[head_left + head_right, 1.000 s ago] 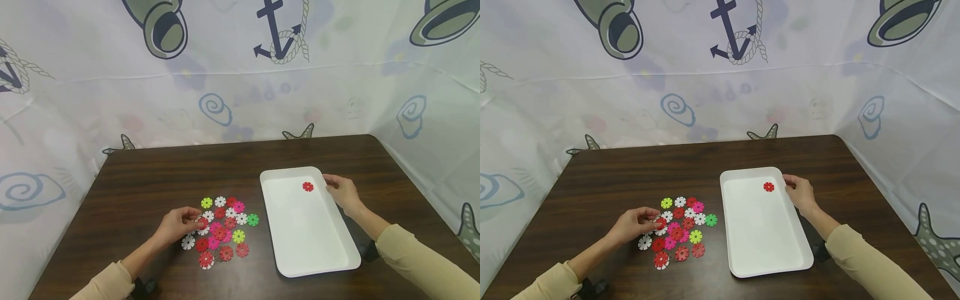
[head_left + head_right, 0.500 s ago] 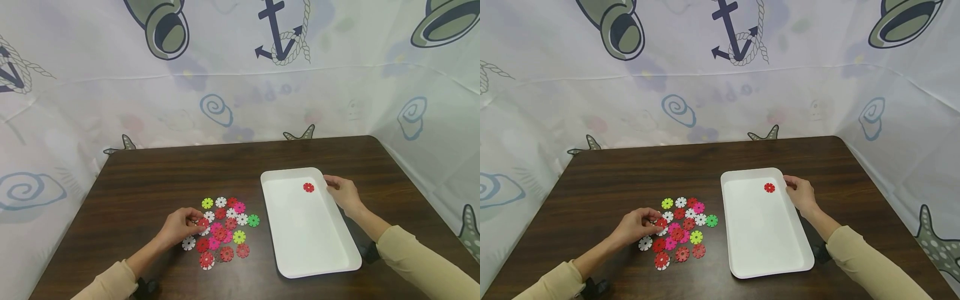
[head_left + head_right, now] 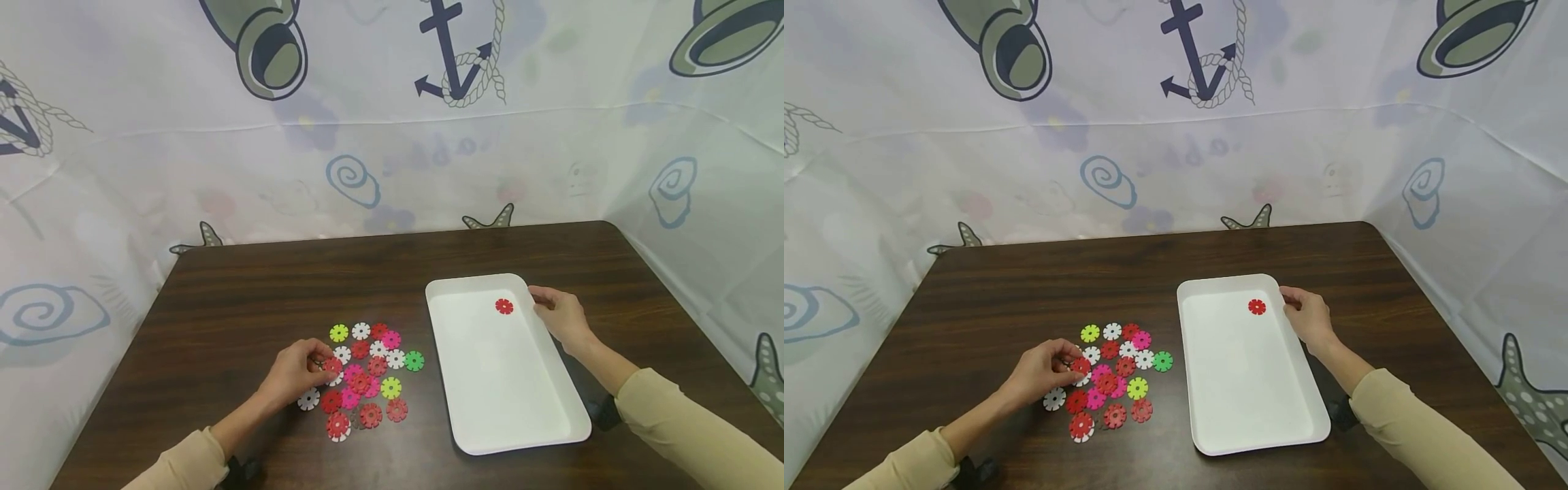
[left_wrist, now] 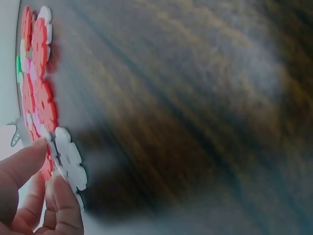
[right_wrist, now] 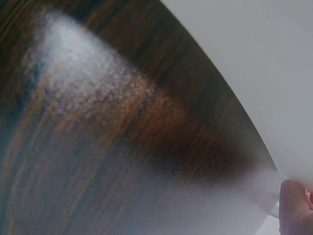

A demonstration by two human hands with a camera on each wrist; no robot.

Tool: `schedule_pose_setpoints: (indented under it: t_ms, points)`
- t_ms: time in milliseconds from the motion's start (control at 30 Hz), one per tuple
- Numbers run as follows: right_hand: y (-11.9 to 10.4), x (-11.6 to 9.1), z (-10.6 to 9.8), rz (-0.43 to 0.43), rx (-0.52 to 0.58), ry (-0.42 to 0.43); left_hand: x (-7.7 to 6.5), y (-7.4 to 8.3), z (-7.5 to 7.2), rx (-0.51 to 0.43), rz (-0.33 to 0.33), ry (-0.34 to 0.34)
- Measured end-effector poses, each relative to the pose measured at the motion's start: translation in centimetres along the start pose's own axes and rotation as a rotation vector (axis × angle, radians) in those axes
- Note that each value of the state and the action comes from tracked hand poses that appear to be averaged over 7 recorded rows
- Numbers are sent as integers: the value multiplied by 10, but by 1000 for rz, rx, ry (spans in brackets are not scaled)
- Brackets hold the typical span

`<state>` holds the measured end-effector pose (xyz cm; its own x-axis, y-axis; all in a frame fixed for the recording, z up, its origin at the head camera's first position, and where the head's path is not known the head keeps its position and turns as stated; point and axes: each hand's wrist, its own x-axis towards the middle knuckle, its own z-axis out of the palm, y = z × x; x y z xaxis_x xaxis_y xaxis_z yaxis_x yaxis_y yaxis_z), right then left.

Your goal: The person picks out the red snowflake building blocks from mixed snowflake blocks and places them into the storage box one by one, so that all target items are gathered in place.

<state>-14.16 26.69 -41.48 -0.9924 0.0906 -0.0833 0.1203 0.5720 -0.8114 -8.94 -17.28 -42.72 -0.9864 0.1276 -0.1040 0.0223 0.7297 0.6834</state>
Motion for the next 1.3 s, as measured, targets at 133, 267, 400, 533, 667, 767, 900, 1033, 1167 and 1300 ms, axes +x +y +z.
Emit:
schedule_pose_setpoints:
  t_ms: [133, 267, 400, 533, 667, 767, 900, 1033, 1167, 1300]
  points:
    - [0, 0, 0, -1, 1, 1, -1, 1, 3, 11, 27, 22]
    - [1, 1, 0, 0, 1, 3, -1, 3, 4, 21, 44, 36]
    - [2, 1, 0, -5, 4, 5, -1, 5, 3, 14, 65, 39]
    - [2, 0, 0, -17, 3, 3, -1, 7, 3, -3, 71, 37]
    - [2, 0, -1, -14, 7, -3, 0, 9, 2, -33, 59, 24]
    - [2, -1, -1, -14, 12, -3, 3, 11, 1, -71, 50, 13]
    - [3, -1, -1, -18, 17, 2, 10, 17, 1, -136, 25, -13]
    - [4, -1, -1, -22, 19, 9, 20, 32, 4, -225, -3, -54]
    - [5, -1, 0, -20, 16, 19, 32, 54, 10, -308, 13, -106]
    - [4, 1, 1, -19, 22, 20, 46, 81, 20, -394, 55, -160]
